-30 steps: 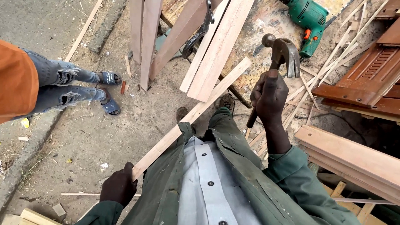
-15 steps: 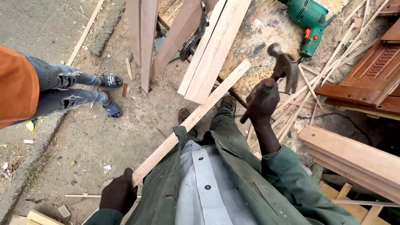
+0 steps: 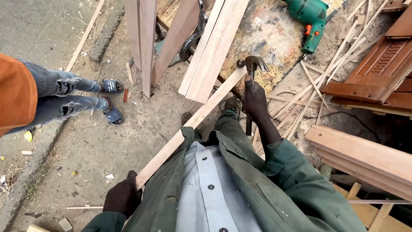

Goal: The person is performing various woodworking tasks including hammering nails, using a power drill, and measuring wood planks with a tape measure.

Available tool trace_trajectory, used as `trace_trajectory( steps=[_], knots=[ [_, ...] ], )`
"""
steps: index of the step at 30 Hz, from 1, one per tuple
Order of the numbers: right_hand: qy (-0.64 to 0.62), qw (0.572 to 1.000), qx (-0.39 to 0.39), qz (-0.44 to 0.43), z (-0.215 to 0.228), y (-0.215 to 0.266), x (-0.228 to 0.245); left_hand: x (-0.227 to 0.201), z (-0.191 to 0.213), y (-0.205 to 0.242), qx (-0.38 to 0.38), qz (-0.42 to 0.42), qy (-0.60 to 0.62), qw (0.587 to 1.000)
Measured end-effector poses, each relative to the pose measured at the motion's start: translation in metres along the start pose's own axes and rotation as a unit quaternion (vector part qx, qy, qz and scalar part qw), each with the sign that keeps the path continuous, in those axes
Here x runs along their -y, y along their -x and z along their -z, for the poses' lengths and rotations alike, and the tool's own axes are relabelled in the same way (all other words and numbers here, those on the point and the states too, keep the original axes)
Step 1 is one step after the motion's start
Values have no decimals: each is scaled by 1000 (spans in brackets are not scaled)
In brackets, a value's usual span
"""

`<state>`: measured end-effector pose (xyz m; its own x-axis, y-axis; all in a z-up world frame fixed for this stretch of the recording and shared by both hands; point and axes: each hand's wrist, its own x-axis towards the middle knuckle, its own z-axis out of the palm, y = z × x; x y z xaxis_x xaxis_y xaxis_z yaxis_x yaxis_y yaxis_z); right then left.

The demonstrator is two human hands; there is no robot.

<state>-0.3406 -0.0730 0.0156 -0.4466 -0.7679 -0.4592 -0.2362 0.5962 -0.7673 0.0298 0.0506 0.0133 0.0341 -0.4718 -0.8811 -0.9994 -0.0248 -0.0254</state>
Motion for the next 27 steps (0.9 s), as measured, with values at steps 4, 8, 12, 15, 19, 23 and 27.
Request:
trace_trajectory(
  steps=[4, 8, 12, 15, 19, 23, 27],
  knots=[
    [-107, 992, -36, 62, 21, -3, 6, -9, 26, -3, 101, -11, 115, 988],
    [-248, 966, -56, 42, 22, -3, 12, 18, 25, -25, 324, -15, 414, 850],
    [-230, 968, -98, -18, 29, 9, 7, 32, 12, -51, 428, 4, 543, 723],
    [-202, 972, -117, -12, 28, 14, 6, 36, 11, -61, 482, 8, 515, 709],
    [-162, 980, -117, -5, 30, 18, 8, 63, -26, -104, 538, -3, 545, 643],
    [-56, 988, -141, 24, 24, 15, 6, 44, -5, -77, 477, 27, 547, 687],
    [-57, 988, -143, 30, 10, -7, 7, 47, -14, -83, 465, -3, 561, 685]
  ],
)
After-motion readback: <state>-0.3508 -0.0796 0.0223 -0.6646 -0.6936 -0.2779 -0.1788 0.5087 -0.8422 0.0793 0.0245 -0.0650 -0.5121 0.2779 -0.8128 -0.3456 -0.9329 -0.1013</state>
